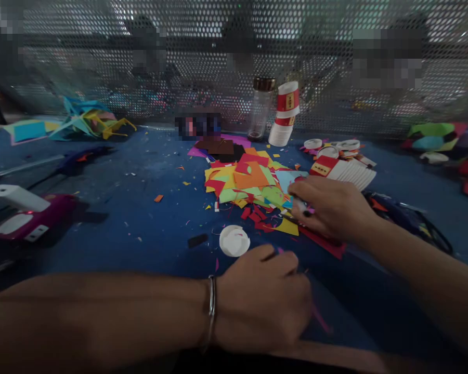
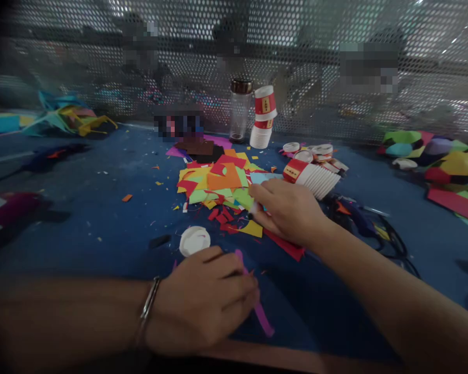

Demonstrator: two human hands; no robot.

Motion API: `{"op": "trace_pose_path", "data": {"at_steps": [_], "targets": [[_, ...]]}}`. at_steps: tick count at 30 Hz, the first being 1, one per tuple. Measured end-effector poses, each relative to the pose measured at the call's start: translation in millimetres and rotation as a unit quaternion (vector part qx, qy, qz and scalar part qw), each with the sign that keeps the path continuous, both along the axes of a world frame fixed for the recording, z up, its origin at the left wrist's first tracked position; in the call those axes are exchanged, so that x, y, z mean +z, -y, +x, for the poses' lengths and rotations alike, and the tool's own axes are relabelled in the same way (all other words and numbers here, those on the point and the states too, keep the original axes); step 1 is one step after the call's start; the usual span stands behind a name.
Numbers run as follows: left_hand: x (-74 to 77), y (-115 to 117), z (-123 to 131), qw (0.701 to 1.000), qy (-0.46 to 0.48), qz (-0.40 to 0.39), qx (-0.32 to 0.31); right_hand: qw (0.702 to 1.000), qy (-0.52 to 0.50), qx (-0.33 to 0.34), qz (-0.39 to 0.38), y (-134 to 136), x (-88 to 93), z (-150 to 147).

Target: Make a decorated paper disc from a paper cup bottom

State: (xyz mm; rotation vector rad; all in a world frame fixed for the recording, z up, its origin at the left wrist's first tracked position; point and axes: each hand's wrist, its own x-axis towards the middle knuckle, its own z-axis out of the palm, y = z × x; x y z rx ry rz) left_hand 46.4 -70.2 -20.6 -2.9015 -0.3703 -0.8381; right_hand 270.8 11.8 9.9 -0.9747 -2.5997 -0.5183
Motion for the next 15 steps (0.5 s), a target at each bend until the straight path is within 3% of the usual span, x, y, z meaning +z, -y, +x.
{"op": "trace_pose_path", "data": {"at_steps": [2, 4, 8, 12, 15], "targets": [[-1.0, -4.9, 2.6, 0.999, -0.035, -0.002, 0.024, 0.994, -0.107, -0.005, -0.007, 15.9, 1.5, 3.0], [-2.9, -5.7, 4.0, 0.997, -0.071, -0.017, 0.026, 0.989, -0.142, -0.027, -0.013, 33.8, 2.7, 2.3], [-4.7, 5.7, 0.9, 0.991, -0.123, -0.036, 0.029, 0.962, -0.233, -0.088, -0.108, 63.4, 4.4, -5.2], [-2.6, 20.9, -5.0, 0.985, -0.163, -0.016, 0.045, 0.925, -0.314, -0.099, -0.190, 76.3, 1.1, -14.0], [-2.3, 26.4, -6.9, 0.988, -0.137, -0.022, 0.063, 0.897, -0.345, -0.118, -0.251, 79.4, -5.0, -19.1]]}}
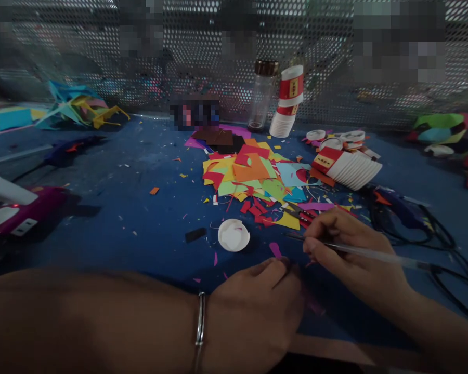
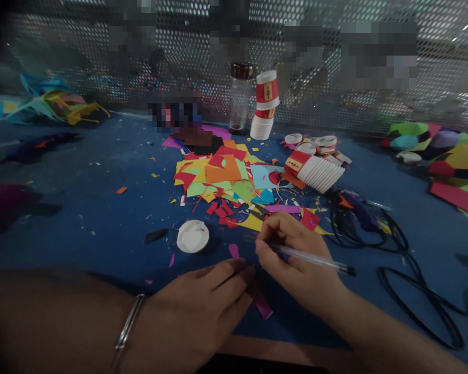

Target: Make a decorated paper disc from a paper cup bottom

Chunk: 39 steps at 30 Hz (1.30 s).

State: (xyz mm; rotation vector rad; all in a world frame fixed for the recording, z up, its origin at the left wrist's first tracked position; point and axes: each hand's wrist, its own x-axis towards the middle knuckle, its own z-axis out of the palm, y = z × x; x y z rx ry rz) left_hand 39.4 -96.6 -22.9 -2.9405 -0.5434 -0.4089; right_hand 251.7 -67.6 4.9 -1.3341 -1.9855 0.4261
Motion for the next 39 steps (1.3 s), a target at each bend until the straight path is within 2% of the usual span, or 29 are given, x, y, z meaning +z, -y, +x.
{"op": "trace_pose_path", "data": {"at_steps": [4, 8, 14, 19, 30, 39], "targets": [[-5.5, 1.2, -0.2, 0.999, 0.044, -0.021, 0.012, 0.997, -0.048, 0.008, -0.066, 1.0, -8.1, -4.2], [-11.4, 1.8, 0.6, 0.998, 0.050, -0.042, 0.011, 0.993, -0.051, 0.029, -0.102, 1.1, -12.6, -5.2], [-10.7, 5.2, 1.5, 0.999, 0.011, -0.032, 0.032, 0.992, -0.035, 0.047, -0.108, -1.3, -16.6, -3.9], [-13.1, 5.9, 2.2, 0.999, 0.027, 0.002, 0.029, 0.993, -0.021, 0.054, -0.102, -2.1, -17.4, -3.4], [-13.1, 4.5, 2.3, 1.000, 0.011, 0.015, 0.014, 0.992, -0.004, 0.064, -0.108, -2.8, -14.2, -6.7], [-15.7, 3.6, 3.9, 0.998, 0.035, 0.042, 0.017, 0.991, 0.003, 0.064, -0.114, -3.1, -16.4, -5.8]]}}
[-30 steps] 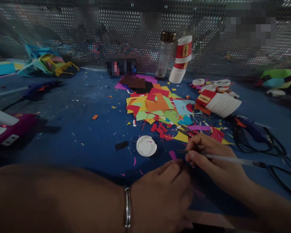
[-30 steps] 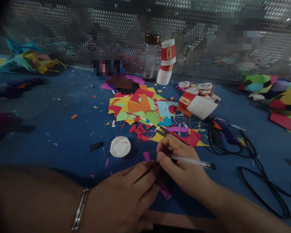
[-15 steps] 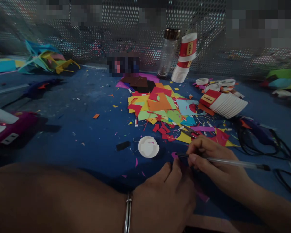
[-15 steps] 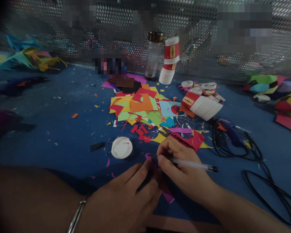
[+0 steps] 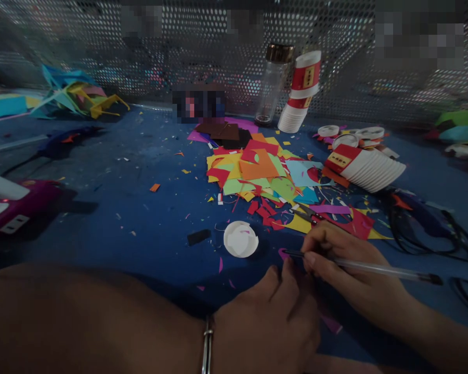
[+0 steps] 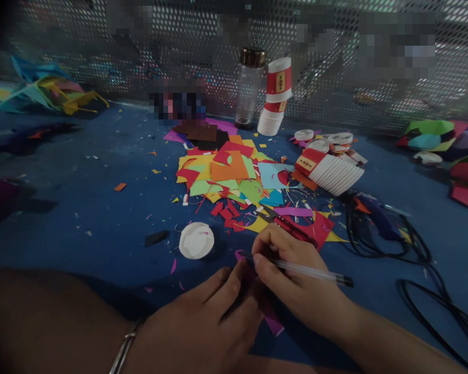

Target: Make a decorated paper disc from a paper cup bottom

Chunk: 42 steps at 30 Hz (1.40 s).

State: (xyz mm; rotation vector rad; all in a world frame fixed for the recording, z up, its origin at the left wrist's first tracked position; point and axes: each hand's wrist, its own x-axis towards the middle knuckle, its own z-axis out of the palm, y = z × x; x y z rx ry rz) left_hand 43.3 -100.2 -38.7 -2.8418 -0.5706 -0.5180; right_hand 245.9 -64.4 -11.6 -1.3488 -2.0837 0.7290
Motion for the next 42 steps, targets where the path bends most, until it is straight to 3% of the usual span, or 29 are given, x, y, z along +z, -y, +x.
{"op": "trace_pose_path", "data": {"at_steps": [6, 11, 25, 32, 42], "targets": [[-0.4, 0.9, 1.8, 1.000, 0.003, 0.017, 0.024, 1.000, -0.003, 0.005, -0.024, 2.3, -2.3, 2.1], [-1.6, 0.4, 0.8, 1.000, 0.006, 0.014, 0.009, 0.999, -0.013, 0.005, -0.042, 3.2, -0.5, 1.7], [-3.6, 2.8, 0.5, 0.999, -0.029, -0.021, 0.011, 0.999, -0.022, -0.024, -0.011, 0.8, 1.3, 0.4], [0.8, 2.4, 1.1, 1.000, -0.008, 0.017, 0.024, 1.000, 0.008, -0.009, -0.002, 2.2, -5.5, 3.7], [1.3, 2.9, -0.9, 0.999, -0.037, 0.012, 0.016, 0.999, 0.029, -0.016, 0.018, 6.3, -9.5, 6.8]]}}
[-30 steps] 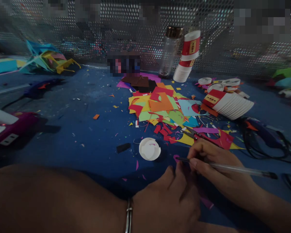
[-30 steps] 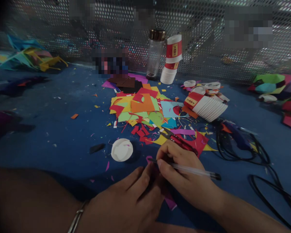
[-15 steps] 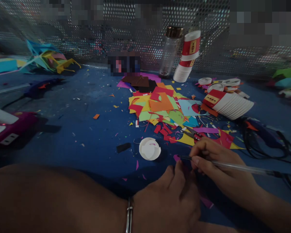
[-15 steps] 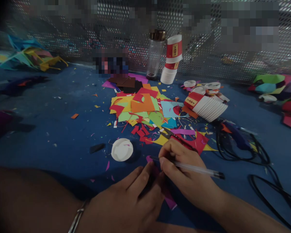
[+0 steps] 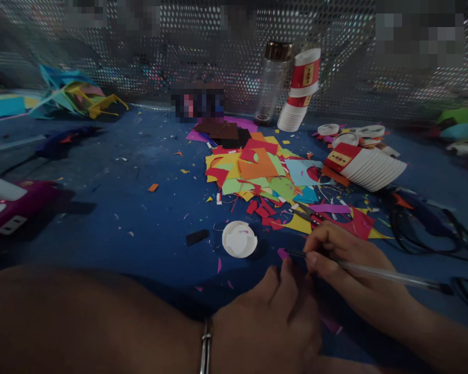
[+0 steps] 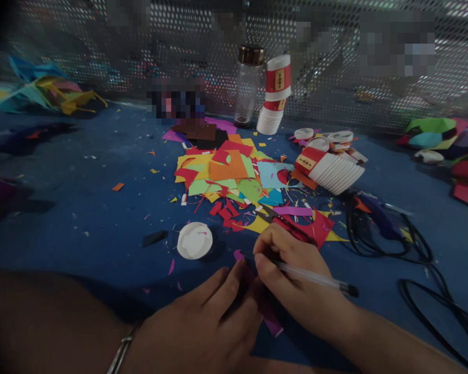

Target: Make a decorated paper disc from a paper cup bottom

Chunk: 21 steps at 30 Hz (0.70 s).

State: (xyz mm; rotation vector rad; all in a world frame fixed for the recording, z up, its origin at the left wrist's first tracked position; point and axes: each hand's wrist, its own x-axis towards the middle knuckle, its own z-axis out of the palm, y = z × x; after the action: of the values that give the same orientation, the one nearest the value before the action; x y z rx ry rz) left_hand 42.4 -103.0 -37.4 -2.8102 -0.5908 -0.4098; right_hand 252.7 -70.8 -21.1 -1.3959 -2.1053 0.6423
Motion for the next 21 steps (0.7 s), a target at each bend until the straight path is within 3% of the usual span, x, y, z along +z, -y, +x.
{"op": "trace_pose_path", "data": {"at_steps": [21], "targets": [[-2.3, -0.3, 1.5, 1.000, 0.002, 0.005, -0.005, 1.000, -0.008, 0.001, -0.003, 0.2, -1.3, 1.2]]}}
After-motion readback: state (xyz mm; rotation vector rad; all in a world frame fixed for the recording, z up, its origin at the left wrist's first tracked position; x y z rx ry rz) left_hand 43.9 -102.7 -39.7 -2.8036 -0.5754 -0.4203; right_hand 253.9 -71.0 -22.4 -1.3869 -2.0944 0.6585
